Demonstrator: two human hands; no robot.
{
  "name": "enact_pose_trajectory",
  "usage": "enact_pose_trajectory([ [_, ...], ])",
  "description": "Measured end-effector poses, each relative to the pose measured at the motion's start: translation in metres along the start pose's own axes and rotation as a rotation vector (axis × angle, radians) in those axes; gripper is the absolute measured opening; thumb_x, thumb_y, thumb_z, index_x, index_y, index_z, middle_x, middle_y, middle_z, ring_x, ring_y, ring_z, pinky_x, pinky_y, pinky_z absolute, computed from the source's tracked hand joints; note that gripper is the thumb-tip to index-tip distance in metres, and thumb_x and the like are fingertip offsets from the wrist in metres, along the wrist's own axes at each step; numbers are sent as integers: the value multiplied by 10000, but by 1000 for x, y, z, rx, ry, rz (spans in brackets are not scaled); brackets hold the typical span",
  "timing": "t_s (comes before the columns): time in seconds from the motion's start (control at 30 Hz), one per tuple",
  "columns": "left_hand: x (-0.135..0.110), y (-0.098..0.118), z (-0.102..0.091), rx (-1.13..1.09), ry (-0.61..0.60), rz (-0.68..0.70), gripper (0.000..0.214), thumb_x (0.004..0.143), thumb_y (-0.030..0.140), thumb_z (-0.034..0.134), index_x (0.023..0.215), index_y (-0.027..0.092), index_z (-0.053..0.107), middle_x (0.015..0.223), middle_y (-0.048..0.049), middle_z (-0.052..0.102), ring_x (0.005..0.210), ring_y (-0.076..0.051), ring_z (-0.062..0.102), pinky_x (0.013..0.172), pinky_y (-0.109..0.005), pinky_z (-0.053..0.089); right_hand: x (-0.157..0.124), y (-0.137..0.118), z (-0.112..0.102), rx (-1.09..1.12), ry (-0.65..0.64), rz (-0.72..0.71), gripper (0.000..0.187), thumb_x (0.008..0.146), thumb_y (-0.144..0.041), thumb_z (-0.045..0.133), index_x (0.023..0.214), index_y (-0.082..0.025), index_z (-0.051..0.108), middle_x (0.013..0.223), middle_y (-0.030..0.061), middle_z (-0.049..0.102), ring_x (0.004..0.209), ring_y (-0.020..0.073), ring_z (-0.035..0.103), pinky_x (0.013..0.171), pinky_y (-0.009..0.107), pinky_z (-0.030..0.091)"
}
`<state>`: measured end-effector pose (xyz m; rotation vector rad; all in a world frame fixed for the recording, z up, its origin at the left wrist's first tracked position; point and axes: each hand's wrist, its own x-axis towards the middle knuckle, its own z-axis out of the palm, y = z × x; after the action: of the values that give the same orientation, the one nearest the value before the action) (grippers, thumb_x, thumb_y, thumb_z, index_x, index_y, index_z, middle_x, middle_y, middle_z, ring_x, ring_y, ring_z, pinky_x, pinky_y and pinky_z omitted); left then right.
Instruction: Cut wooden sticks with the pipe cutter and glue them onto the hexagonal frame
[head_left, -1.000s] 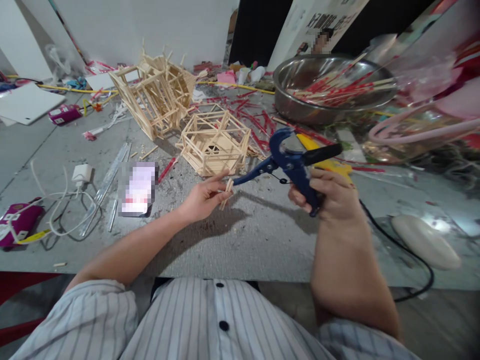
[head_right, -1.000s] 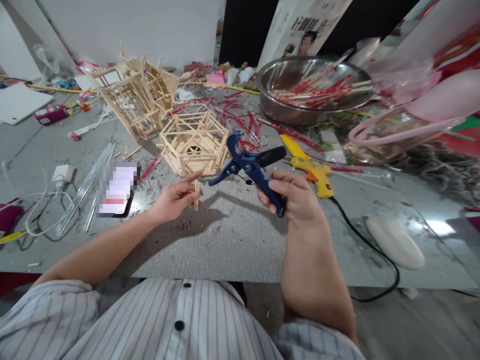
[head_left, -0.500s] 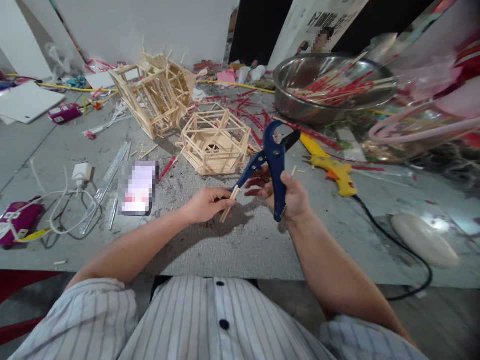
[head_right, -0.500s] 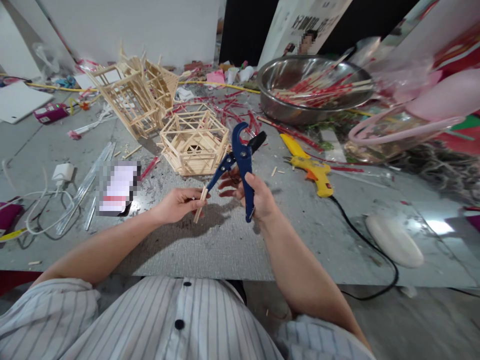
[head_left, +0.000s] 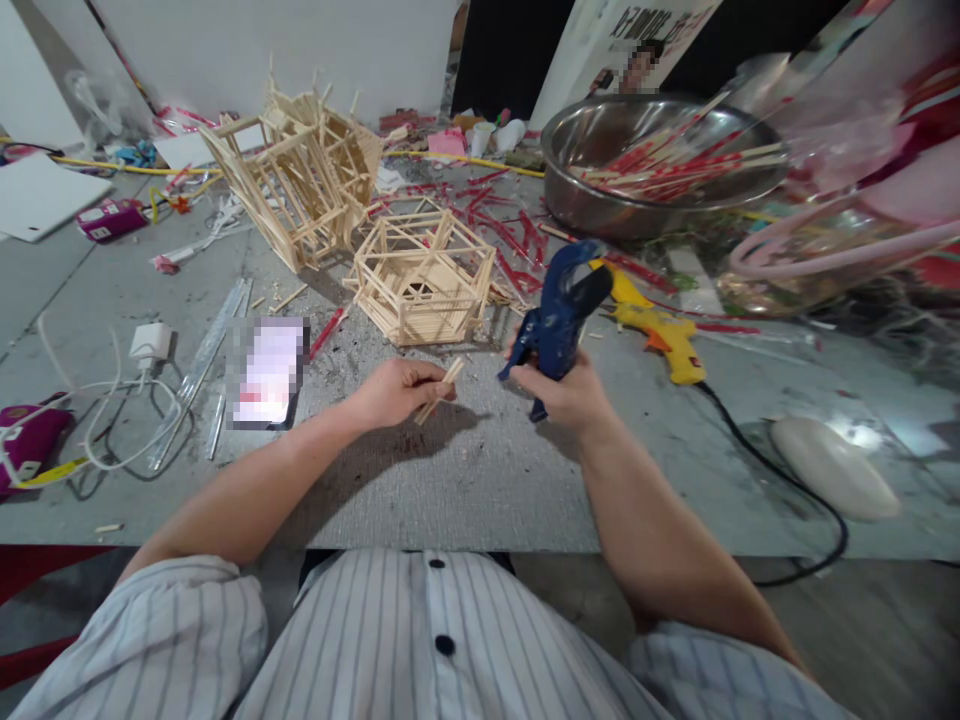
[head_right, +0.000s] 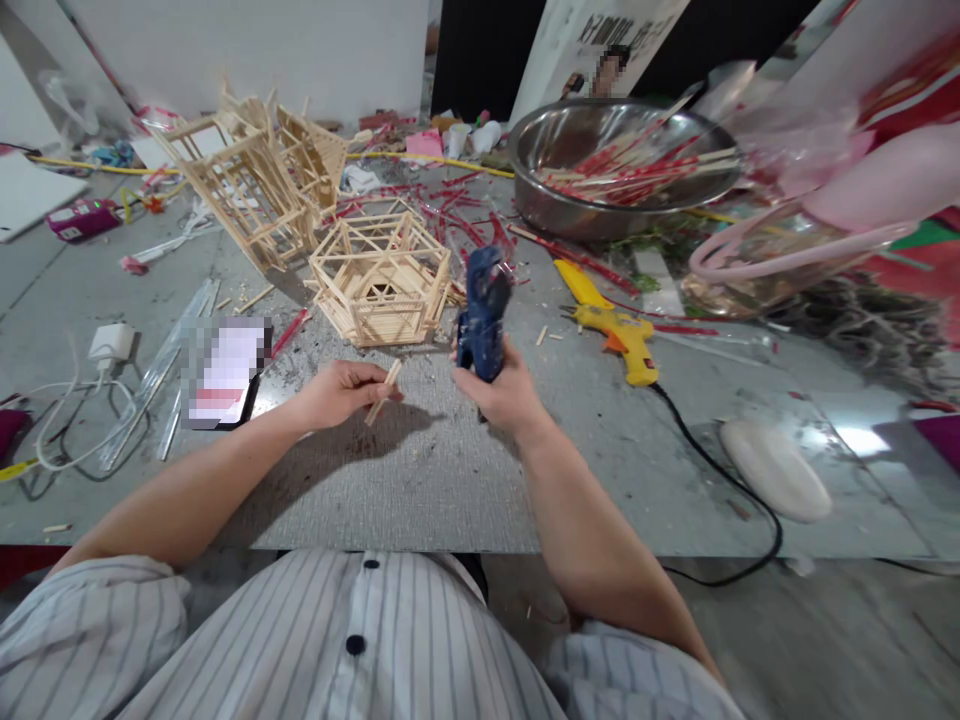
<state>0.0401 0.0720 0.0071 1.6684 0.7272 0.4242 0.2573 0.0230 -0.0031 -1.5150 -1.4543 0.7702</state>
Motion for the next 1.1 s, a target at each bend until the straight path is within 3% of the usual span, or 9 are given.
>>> enact_pose_trajectory([
  [0.1,1,-1,-10,102,31,35,274,855,345,524,743,133,656,559,7,587,491,-70,535,510,-180,405,1,3,-7,-451,55,-145,497,698,-276,517,1190,-216,496,1105,131,593,1012,283,578,873,438,454],
  [0.2,3,-5,-14,166,64,45,304,856,378,513,739,136,655,550,4,585,490,-70,525,512,-182,404,1,4,-8,-639,-18,-210,568,687,-213,505,1252,-188,450,1199,157,558,1091,312,547,915,455,445],
  [0.4,5,-8,-14,234,134,115,275,853,347,497,743,142,644,651,-14,638,551,-73,545,540,-180,414,2,5,-3,-706,-114,-218,621,680,-203,546,1289,-213,424,1232,151,538,1060,326,560,891,477,464],
  [0.6,4,-4,-15,342,152,179,293,865,330,482,688,136,614,600,-5,596,549,-74,530,552,-185,394,4,2,-2,-724,-206,-242,620,676,-212,559,1281,-177,426,1258,165,520,1118,331,535,922,476,442],
  [1.1,5,-6,-16,434,167,194,255,850,271,483,667,143,607,565,15,582,541,-77,519,561,-194,371,2,-3,-2,-786,-260,-224,573,667,-177,543,1237,-157,494,1204,152,589,1033,311,583,798,413,471],
])
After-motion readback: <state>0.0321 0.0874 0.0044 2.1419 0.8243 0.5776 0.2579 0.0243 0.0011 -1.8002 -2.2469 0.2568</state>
